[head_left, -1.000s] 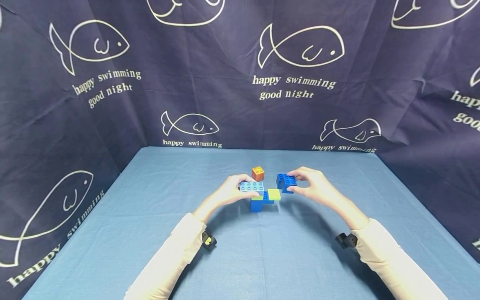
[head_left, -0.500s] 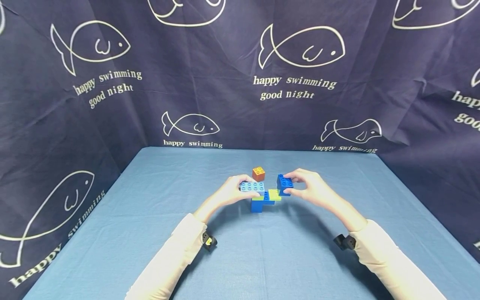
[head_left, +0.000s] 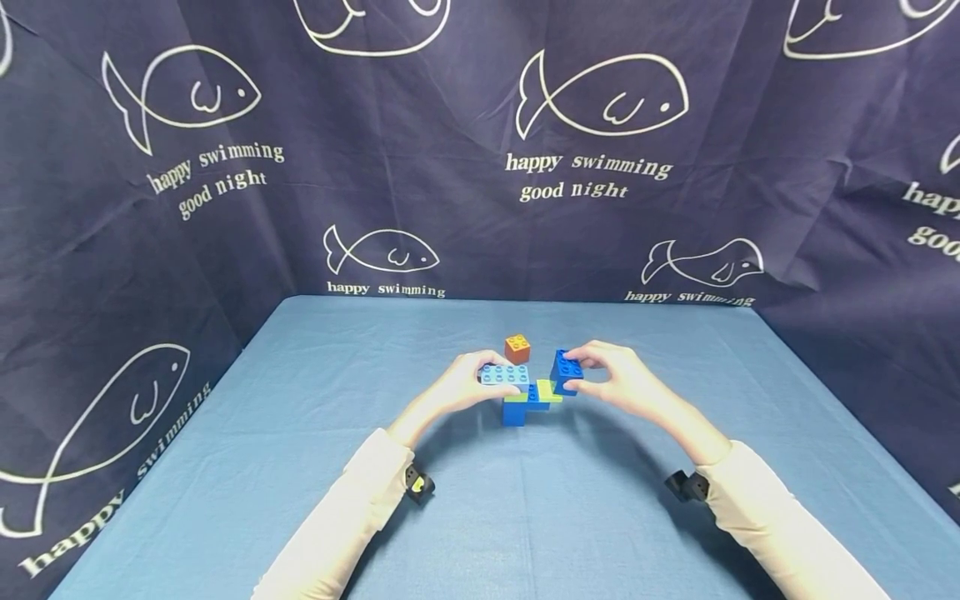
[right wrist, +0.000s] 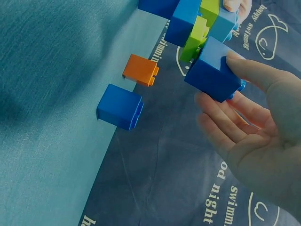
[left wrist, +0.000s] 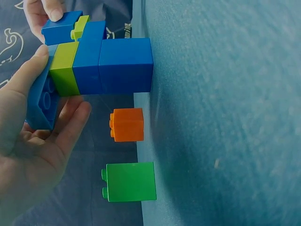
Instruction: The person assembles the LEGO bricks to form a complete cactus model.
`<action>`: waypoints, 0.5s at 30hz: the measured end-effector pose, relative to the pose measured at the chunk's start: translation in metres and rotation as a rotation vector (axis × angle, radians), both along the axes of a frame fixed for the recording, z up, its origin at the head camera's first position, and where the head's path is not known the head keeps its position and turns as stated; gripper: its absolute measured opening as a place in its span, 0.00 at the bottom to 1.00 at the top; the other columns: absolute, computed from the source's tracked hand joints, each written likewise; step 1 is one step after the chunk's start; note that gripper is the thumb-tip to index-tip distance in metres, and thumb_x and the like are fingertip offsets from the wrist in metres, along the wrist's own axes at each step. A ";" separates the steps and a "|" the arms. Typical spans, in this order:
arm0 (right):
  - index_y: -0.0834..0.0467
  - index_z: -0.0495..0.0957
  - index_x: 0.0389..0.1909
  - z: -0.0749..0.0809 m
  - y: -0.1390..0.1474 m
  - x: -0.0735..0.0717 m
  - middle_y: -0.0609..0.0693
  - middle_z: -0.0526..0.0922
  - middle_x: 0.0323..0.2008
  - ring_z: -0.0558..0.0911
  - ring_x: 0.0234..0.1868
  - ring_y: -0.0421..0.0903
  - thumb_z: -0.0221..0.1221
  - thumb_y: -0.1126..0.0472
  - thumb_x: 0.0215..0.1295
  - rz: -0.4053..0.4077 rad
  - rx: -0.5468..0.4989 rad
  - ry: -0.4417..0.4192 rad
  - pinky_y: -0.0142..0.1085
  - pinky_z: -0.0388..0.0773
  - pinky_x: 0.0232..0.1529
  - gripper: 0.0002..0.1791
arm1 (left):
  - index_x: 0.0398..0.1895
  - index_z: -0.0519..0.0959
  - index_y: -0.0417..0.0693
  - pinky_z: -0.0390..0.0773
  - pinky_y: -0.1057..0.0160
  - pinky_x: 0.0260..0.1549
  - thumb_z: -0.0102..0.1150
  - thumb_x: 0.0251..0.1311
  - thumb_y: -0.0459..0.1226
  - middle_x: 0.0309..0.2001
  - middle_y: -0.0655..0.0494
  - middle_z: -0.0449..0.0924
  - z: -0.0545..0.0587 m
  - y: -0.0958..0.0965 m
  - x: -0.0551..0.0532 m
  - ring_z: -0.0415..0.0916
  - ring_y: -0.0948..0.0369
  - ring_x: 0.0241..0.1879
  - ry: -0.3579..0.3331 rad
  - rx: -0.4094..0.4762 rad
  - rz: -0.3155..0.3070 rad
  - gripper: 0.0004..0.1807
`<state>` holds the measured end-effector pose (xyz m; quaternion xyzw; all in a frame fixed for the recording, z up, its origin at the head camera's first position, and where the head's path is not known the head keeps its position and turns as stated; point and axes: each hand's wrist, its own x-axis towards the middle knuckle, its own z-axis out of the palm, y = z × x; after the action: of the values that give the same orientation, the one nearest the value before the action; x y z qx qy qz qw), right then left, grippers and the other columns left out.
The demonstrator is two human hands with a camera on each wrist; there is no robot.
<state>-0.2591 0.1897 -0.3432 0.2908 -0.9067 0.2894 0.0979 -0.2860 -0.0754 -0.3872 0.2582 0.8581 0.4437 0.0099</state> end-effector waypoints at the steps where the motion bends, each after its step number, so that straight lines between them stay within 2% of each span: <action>1: 0.60 0.80 0.47 0.000 0.000 0.000 0.54 0.83 0.41 0.82 0.42 0.52 0.69 0.60 0.51 0.003 0.000 0.000 0.50 0.78 0.47 0.21 | 0.42 0.79 0.51 0.74 0.66 0.38 0.70 0.47 0.48 0.35 0.59 0.80 0.000 0.000 0.000 0.74 0.65 0.35 0.001 0.000 0.003 0.20; 15: 0.61 0.80 0.47 -0.004 0.000 -0.001 0.55 0.83 0.42 0.83 0.41 0.52 0.70 0.58 0.50 0.026 0.000 0.018 0.49 0.78 0.46 0.22 | 0.42 0.80 0.51 0.74 0.66 0.38 0.70 0.47 0.47 0.34 0.59 0.81 0.000 0.001 0.001 0.74 0.65 0.34 0.016 0.006 0.005 0.19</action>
<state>-0.2600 0.1895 -0.3467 0.3055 -0.9018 0.2879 0.1023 -0.2852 -0.0749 -0.3868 0.2596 0.8574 0.4444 0.0012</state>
